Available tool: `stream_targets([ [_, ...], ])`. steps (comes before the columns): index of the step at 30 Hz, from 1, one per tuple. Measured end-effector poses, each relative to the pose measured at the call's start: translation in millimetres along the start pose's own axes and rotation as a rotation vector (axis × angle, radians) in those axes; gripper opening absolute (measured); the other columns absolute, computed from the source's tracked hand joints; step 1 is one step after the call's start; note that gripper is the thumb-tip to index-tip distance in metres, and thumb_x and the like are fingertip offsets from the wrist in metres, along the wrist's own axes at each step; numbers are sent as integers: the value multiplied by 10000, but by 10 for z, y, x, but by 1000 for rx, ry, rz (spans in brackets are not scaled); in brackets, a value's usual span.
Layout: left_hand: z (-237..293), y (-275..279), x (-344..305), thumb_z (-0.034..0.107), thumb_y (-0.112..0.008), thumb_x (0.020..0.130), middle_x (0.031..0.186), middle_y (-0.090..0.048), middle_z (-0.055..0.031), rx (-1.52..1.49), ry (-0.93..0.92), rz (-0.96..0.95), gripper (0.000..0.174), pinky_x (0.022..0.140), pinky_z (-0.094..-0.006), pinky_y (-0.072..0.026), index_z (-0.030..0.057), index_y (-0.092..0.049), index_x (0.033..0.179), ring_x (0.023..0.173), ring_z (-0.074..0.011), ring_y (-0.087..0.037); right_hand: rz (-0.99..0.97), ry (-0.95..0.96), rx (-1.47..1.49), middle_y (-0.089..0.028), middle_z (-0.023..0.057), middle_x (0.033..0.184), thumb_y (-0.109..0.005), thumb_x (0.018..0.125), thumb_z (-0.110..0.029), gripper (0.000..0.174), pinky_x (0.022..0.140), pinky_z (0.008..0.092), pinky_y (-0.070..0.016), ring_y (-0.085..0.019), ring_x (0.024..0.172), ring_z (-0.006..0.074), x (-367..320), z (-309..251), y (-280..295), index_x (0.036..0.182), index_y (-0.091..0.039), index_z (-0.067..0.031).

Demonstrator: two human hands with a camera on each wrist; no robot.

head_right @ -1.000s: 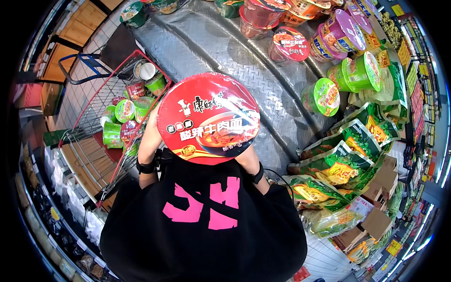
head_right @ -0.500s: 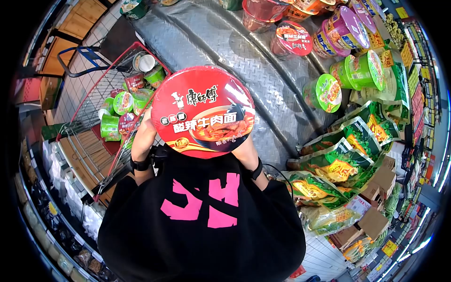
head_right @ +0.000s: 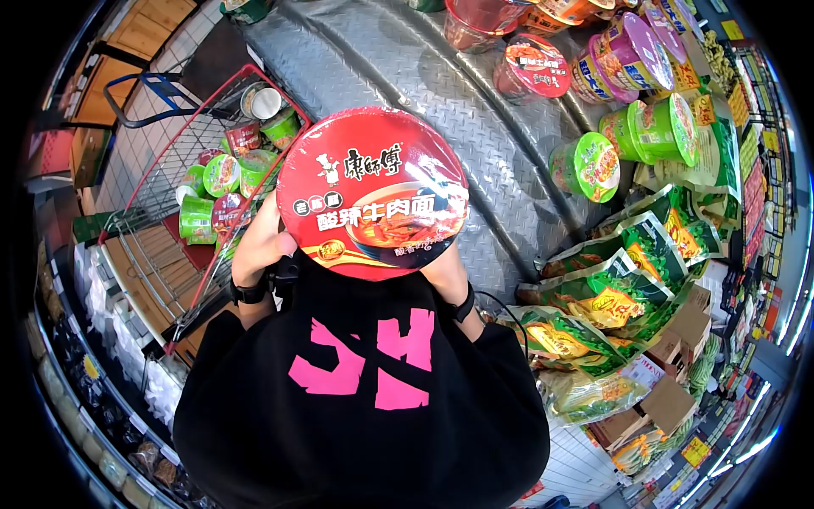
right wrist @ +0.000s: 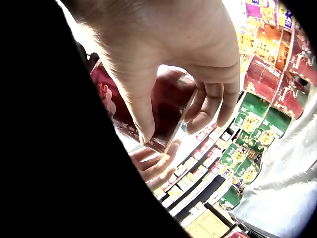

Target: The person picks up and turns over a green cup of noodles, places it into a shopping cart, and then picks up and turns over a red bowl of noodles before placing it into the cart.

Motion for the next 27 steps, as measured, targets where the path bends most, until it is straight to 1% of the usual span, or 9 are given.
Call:
stream_targets([
  [7, -32, 8, -7, 553, -709, 689, 1465, -231, -172, -8, 4, 5, 1082, 1103, -368, -151, -32, -166, 1419, 1366, -254, -212, -9, 8, -2, -466, 116, 1267, -759, 691, -50, 770, 951, 308, -398, -501, 1116, 185, -9, -25, -34, 1315, -309, -14],
  [20, -38, 5, -51, 479, -706, 722, 1459, -241, -174, 10, 0, 23, 1015, 1108, -354, -121, -38, -176, 1415, 1371, -249, -201, -50, 53, -1, -457, 118, 1276, -766, 683, -50, 797, 957, 308, -393, -496, 1124, 185, 82, -88, -239, 1324, -294, -17],
  [22, -17, 7, -61, 432, -697, 739, 1429, -296, -169, 17, -13, 32, 963, 1096, -352, -172, -43, -194, 1409, 1339, -238, -267, -67, 76, -3, -456, 118, 1278, -767, 682, -50, 801, 958, 308, -392, -495, 1125, 186, 124, -139, -319, 1325, -291, -17],
  [23, -6, 1, -66, 432, -697, 739, 1429, -296, -169, 17, -14, 33, 963, 1096, -352, -172, -43, -194, 1409, 1339, -238, -267, -71, 93, -4, -455, 119, 1278, -767, 681, -50, 803, 958, 308, -392, -495, 1125, 186, 158, -161, -359, 1326, -290, -17],
  [24, -18, 22, -73, 405, -685, 749, 1398, -337, -161, -39, 22, 76, 922, 1080, -345, -212, -47, -215, 1400, 1305, -225, -314, -90, 132, -20, -454, 119, 1279, -768, 680, -50, 805, 959, 308, -392, -494, 1126, 186, 204, -215, -414, 1326, -289, -17],
  [25, -26, 34, -81, 378, -673, 759, 1368, -379, -154, -96, 57, 120, 881, 1063, -339, -251, -51, -235, 1391, 1270, -212, -362, -112, 192, -101, -453, 119, 1280, -768, 680, -50, 807, 959, 308, -391, -494, 1127, 186, 238, -304, -475, 1327, -288, -18],
  [26, 0, 45, -90, 343, -643, 773, 1299, -450, -136, -131, 70, 196, 796, 1019, -325, -311, -65, -291, 1359, 1197, -187, -426, -131, 266, -210, -453, 119, 1280, -769, 679, -50, 809, 960, 308, -391, -493, 1127, 186, 271, -416, -549, 1328, -286, -18],
  [27, -14, 67, -105, 343, -643, 773, 1299, -450, -136, -131, 70, 196, 796, 1019, -325, -311, -65, -291, 1359, 1197, -187, -426, -132, 381, -398, -477, 123, 1231, -756, 683, -23, 782, 964, 315, -387, -502, 1122, 186, 300, -566, -609, 1316, -296, -23],
])
Point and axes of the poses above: each hand's wrist, its own x-axis towards the middle knuckle, its own y-axis out of the back of the hand, z = x × y, the point moved 8 cm from there along x, towards the middle knuckle
